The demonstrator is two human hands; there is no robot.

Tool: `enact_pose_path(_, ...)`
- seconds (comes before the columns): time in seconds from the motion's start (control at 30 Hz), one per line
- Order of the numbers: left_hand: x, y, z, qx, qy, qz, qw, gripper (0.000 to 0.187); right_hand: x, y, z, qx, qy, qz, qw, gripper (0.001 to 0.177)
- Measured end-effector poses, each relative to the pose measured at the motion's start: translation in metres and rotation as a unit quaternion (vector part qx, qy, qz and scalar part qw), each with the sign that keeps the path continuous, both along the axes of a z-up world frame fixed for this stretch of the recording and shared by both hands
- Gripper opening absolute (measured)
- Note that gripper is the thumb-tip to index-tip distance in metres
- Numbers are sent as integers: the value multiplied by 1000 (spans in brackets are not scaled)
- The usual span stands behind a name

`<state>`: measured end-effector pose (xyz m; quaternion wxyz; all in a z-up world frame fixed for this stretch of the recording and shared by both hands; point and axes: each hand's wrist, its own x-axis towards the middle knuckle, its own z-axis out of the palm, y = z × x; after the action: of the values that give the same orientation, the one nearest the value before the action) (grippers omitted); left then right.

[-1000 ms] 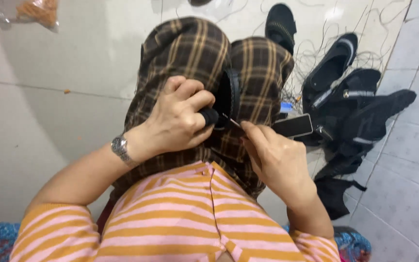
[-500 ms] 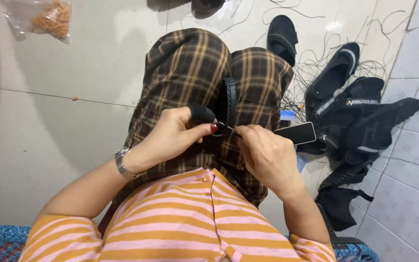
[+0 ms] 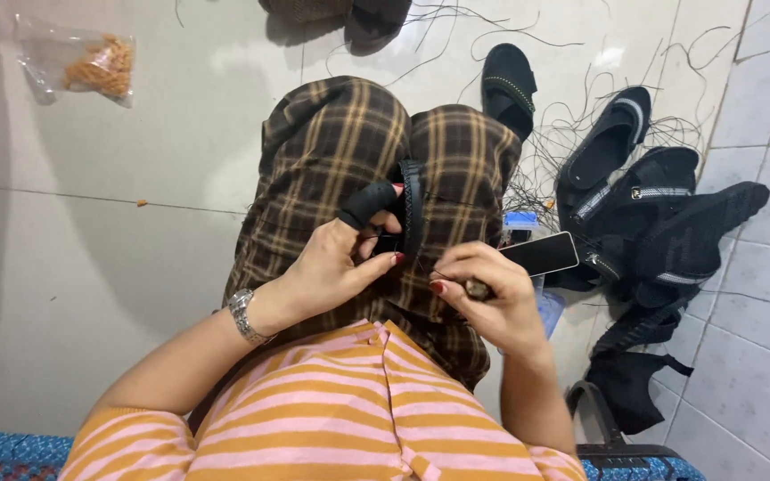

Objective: Hand-sewing the sole of a black shoe using a stitching awl and thread while sitting on the floor.

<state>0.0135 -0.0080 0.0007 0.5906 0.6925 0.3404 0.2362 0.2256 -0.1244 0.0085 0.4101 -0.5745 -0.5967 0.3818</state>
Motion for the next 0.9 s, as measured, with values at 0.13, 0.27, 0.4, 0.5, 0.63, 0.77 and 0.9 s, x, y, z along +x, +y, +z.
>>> enact_pose_path(0.13,-1,-7,-14,31,-21,20,999,37,-8,9,-23,35,201,6,979,5)
enact_pose_path(0.27,2,-6,-15,27,-18,18,999,37,0,11,-23,26,246,16,969,6)
enact_pose_path(0.4,7,-9,-22,60,-27,15,998,33,51,-5,-31,-46,110,47,992,8)
enact_pose_path(0.5,9,-7,-14,55,-12,-4,998,25,65,-11,-30,-60,67,39,995,8)
enact_pose_path(0.63,-16,3,-13,72,115,-81,987,17,44,3,-15,-56,65,89,992,13)
enact_pose_path(0.77,-27,15,31,-16,166,-99,981,14,-10,18,1,-15,106,100,989,20)
enact_pose_path(0.9,-26,18,57,-151,61,-75,984,24,-48,22,-18,186,-91,-22,978,22)
